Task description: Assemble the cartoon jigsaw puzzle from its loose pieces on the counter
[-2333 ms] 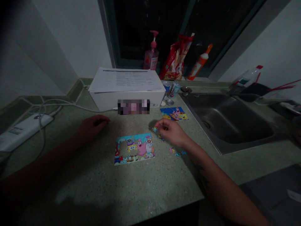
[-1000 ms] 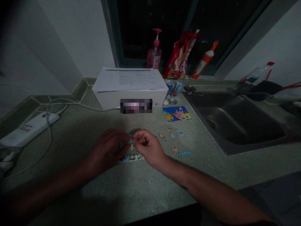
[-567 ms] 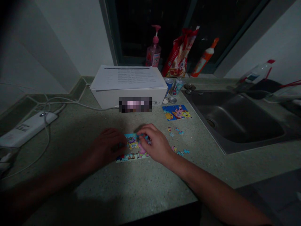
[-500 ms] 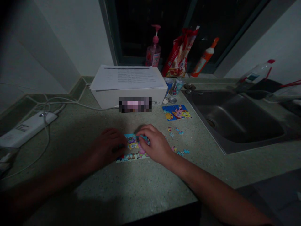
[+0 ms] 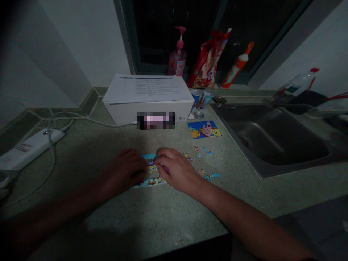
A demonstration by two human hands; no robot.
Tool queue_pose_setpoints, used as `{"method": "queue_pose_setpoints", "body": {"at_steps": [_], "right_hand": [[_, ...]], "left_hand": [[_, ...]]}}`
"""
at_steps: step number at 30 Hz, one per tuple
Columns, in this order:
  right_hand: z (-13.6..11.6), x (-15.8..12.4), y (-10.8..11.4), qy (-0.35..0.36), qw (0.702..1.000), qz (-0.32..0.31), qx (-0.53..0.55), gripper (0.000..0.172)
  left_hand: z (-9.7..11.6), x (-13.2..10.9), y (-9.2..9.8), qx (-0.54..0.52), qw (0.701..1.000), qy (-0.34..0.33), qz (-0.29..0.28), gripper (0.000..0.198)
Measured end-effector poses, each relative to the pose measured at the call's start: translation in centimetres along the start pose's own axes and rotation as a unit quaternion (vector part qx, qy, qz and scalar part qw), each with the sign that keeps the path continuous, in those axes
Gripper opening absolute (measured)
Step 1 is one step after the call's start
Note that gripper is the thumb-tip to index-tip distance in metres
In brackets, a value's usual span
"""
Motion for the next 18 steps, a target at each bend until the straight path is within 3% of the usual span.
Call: {"method": "queue_pose_setpoints", "body": {"at_steps": [11,14,18], "right_hand": [[-0.9,-0.1,-0.5,0.038,0.997,-0.041,-0.045,0.022],[-1.2,0.0,-0.6,0.054,0.997,-0.043,-0.046,0.022],[-1.5,-0.1,-0.8,0.071,0.995,-0.041,-0.062,0.020]], "left_hand": [[0.1,-0.2,0.0,0.014,1.000,-0.012,0.009,0.009],[-0.4,-0.2,0.9,0.010,0.998,0.005,0.058,0.012],[-2.5,-0.6,2.2,0.021,0.987,0.089,0.130,0.014]]}}
Point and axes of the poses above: each hand's wrist, its own x-axis towards the middle knuckle, its own y-axis out of the back of the hand, z = x × y, the point moved 4 cm from there along x, towards the middle knuckle, and after that the axes turned 10 degrees about -y, right-handed, at the moved point
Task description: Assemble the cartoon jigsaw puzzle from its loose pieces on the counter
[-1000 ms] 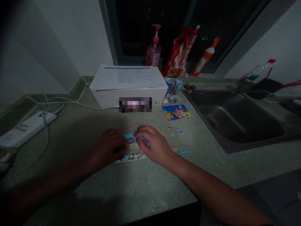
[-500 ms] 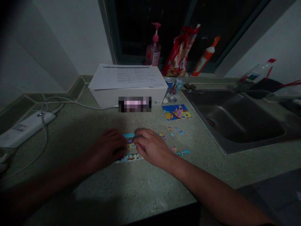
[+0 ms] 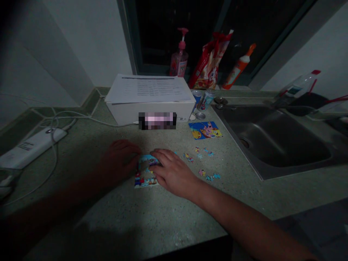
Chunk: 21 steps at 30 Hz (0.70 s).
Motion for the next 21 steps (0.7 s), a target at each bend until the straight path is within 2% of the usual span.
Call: {"method": "queue_pose_setpoints", "body": {"at_steps": [5,11,14,21], "right_hand": [[-0.3,-0.1,0.0,0.013,1.000,0.005,-0.011,0.026],[-0.5,0.0,-0.4,0.019,1.000,-0.011,-0.006,0.032],[-0.5,0.0,-0.6,0.018,1.000,-0.019,-0.008,0.032],[-0.5,-0.2,-0.8,0.017,0.999,-0.027,-0.005,0.032]], "left_hand": [[-3.7,-0.2,0.5,-0.046,0.991,0.104,0.073,0.017],[-7.1,-0.5,0.6,-0.133,0.949,0.257,0.128,0.020],[-7.6,-0.5,0.7,-0.156,0.931,0.301,0.134,0.025],[-7.3,-0.4,0.6,-0.171,0.927,0.309,0.130,0.024]]}}
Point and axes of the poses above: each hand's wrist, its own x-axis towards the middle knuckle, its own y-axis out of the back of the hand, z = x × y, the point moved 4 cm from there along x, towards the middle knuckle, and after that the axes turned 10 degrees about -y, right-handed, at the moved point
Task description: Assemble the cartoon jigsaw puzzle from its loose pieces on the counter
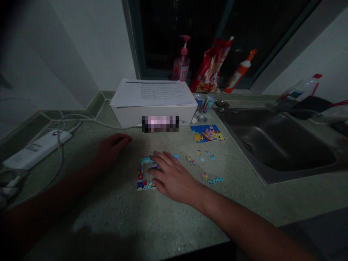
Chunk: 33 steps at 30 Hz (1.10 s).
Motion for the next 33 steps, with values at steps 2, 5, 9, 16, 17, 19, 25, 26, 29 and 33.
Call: {"method": "queue_pose_setpoints", "body": {"at_steps": [2,5,9,16,17,19,25,26,29,33], "right_hand": [[0.1,-0.1,0.1,-0.002,1.000,0.004,0.001,0.033],[0.6,-0.1,0.7,-0.003,1.000,0.025,0.001,0.037],[2.3,0.1,2.7,-0.023,0.997,0.076,-0.003,0.035],[8.7,-1.5,8.1,-0.108,0.972,0.207,-0.035,0.034],[9.7,-1.8,8.8,-0.119,0.968,0.219,-0.035,0.032],[11.5,-2.2,9.8,-0.135,0.965,0.223,-0.035,0.030],[15.3,-2.7,9.8,-0.152,0.973,0.164,-0.064,0.029],[15.9,-2.9,9.5,-0.162,0.971,0.164,-0.060,0.029],[17.0,-3.8,8.7,-0.180,0.968,0.167,-0.045,0.029],[17.2,-4.9,8.7,-0.188,0.968,0.162,-0.027,0.028]], "left_hand": [[-0.1,0.0,0.0,-0.004,1.000,0.001,0.002,0.024],[-0.2,0.0,0.1,-0.011,1.000,0.001,0.004,0.022],[-0.3,0.0,0.1,-0.028,1.000,0.001,0.009,0.023],[-0.6,0.2,0.0,-0.027,0.999,0.021,0.011,0.026],[-0.6,0.2,0.0,-0.030,0.999,0.022,0.011,0.028],[-0.7,0.2,-0.1,-0.033,0.999,0.022,0.010,0.030],[-1.0,0.2,-0.3,-0.034,0.999,0.025,0.012,0.027],[-1.1,0.2,-0.3,-0.034,0.999,0.025,0.014,0.026],[-1.1,0.2,-0.3,-0.035,0.999,0.023,0.013,0.025],[-1.3,0.2,-0.4,-0.041,0.999,0.022,0.006,0.026]]}}
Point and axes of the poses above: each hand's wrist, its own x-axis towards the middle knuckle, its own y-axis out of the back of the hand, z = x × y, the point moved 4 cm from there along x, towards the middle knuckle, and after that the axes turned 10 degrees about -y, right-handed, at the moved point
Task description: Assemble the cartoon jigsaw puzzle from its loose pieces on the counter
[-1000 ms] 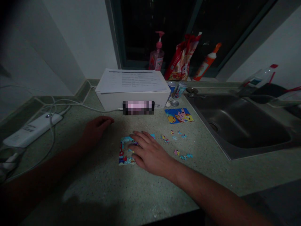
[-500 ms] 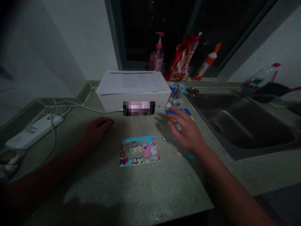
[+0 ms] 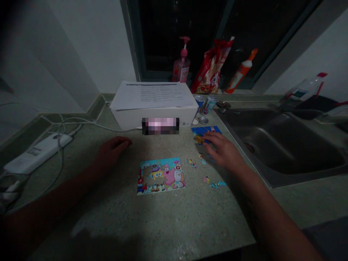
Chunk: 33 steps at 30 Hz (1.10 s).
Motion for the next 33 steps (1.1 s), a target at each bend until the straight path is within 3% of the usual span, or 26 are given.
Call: {"method": "queue_pose_setpoints", "body": {"at_steps": [7,17,25,33], "right_hand": [[0.2,0.0,1.6,-0.046,0.999,0.019,-0.005,0.030],[-0.2,-0.3,0.4,-0.032,0.999,-0.036,-0.016,0.030],[-0.5,-0.4,-0.2,-0.063,0.996,-0.067,-0.016,0.033],[-0.2,-0.4,-0.3,-0.069,0.996,-0.057,-0.019,0.032]], "left_hand": [[-0.2,0.0,-0.1,-0.006,1.000,-0.002,0.003,0.026],[0.0,-0.1,-0.1,-0.001,1.000,0.006,-0.001,0.028],[0.3,-0.1,-0.1,0.020,1.000,0.015,-0.005,0.027],[0.5,-0.2,0.0,0.006,1.000,0.010,-0.004,0.023]]}}
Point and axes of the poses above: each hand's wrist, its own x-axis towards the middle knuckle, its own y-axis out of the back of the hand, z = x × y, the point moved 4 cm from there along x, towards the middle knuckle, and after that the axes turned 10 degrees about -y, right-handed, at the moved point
